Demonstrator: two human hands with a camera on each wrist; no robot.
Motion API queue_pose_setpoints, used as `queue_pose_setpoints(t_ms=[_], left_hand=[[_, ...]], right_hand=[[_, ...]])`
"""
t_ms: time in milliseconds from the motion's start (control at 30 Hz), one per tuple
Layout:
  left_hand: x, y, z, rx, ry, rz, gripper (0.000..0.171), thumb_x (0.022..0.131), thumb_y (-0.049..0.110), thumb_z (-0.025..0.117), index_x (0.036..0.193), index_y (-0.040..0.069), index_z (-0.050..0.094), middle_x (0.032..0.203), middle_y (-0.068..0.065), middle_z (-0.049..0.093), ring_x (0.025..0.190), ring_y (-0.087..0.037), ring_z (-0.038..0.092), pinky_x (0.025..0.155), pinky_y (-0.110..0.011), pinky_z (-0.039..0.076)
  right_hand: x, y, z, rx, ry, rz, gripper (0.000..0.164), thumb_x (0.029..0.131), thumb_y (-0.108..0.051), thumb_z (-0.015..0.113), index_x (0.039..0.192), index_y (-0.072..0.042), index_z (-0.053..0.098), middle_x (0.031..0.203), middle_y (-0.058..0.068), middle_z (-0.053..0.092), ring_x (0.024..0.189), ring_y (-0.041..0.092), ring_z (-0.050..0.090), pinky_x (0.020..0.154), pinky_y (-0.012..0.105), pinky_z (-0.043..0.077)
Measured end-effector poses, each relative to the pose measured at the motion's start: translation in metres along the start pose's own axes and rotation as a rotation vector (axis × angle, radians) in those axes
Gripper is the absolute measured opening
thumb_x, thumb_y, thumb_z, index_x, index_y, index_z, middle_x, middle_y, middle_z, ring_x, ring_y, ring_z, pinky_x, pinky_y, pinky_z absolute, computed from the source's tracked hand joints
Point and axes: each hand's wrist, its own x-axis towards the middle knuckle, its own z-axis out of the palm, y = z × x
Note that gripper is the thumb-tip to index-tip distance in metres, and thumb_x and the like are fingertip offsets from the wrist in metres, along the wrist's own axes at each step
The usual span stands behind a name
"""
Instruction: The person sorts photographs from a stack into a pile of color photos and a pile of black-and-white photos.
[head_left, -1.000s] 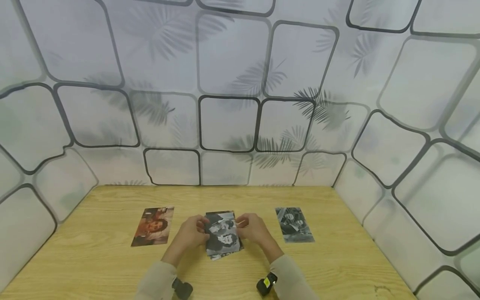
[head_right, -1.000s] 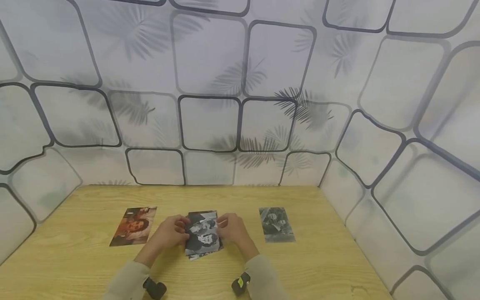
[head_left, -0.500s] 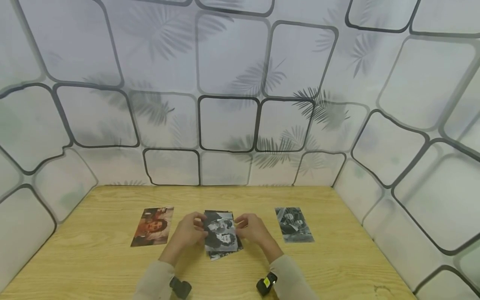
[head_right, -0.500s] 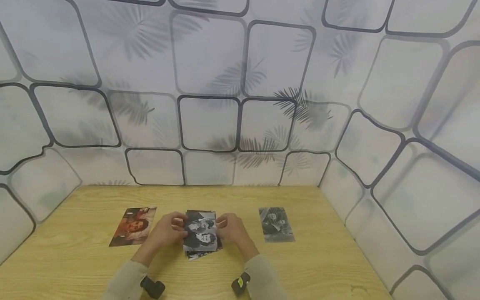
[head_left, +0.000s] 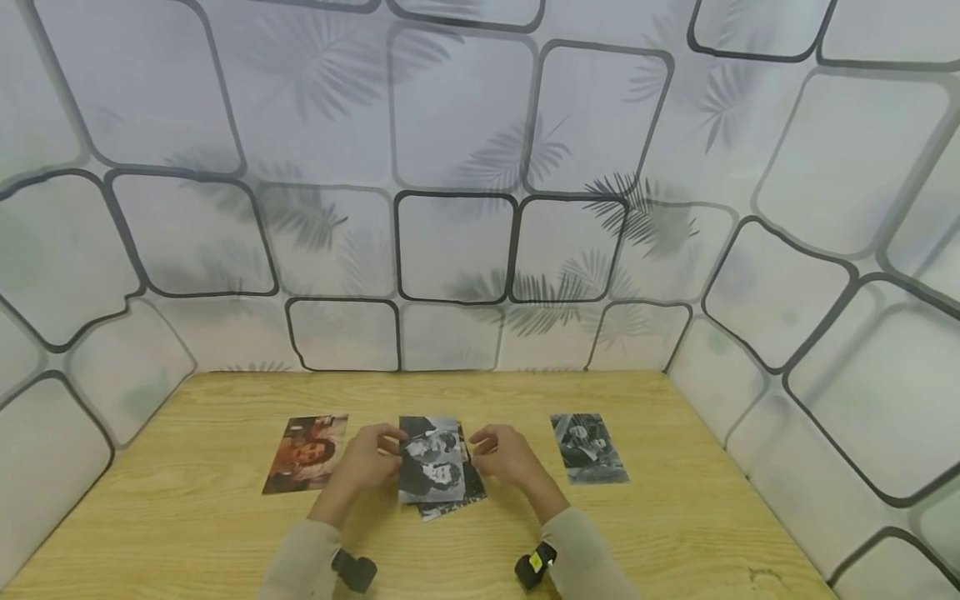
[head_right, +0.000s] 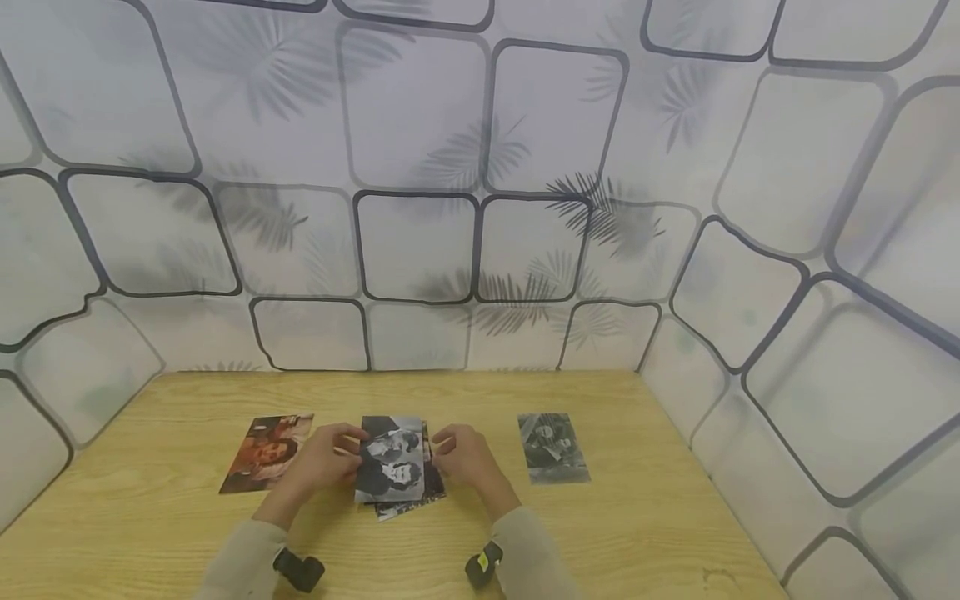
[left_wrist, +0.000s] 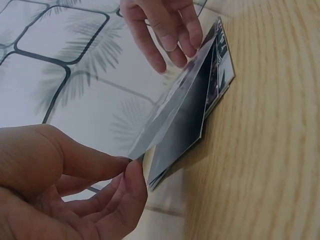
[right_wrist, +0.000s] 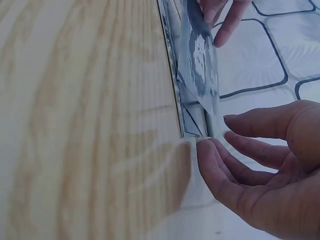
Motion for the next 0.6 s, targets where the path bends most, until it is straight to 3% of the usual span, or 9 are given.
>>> queue_pose_setpoints(t_ms=[300, 600], left_hand=[[-0.004, 0.013, 0.006, -0.089, -0.037, 0.034, 0.036, 0.089, -0.017, 0.058, 0.122, -0.006, 0.067, 0.104, -0.022, 0.059, 0.073, -0.021, 0.061, 0.057, -0.034, 0.057], [-0.011, 0.025, 0.019, -0.076, -0.018, 0.057, 0.033, 0.09, -0.017, 0.057, 0.118, -0.004, 0.069, 0.099, -0.017, 0.061, 0.071, -0.017, 0.058, 0.056, -0.027, 0.058]], right_hand=[[0.001, -0.005, -0.004, 0.014, -0.006, -0.032, 0.031, 0.094, -0.008, 0.072, 0.124, -0.002, 0.069, 0.109, 0.017, 0.074, 0.088, 0.023, 0.073, 0.073, 0.035, 0.063], [-0.009, -0.008, -0.02, 0.095, -0.029, -0.044, 0.033, 0.093, -0.003, 0.07, 0.125, 0.003, 0.067, 0.113, 0.024, 0.07, 0.085, 0.031, 0.074, 0.073, 0.041, 0.066]])
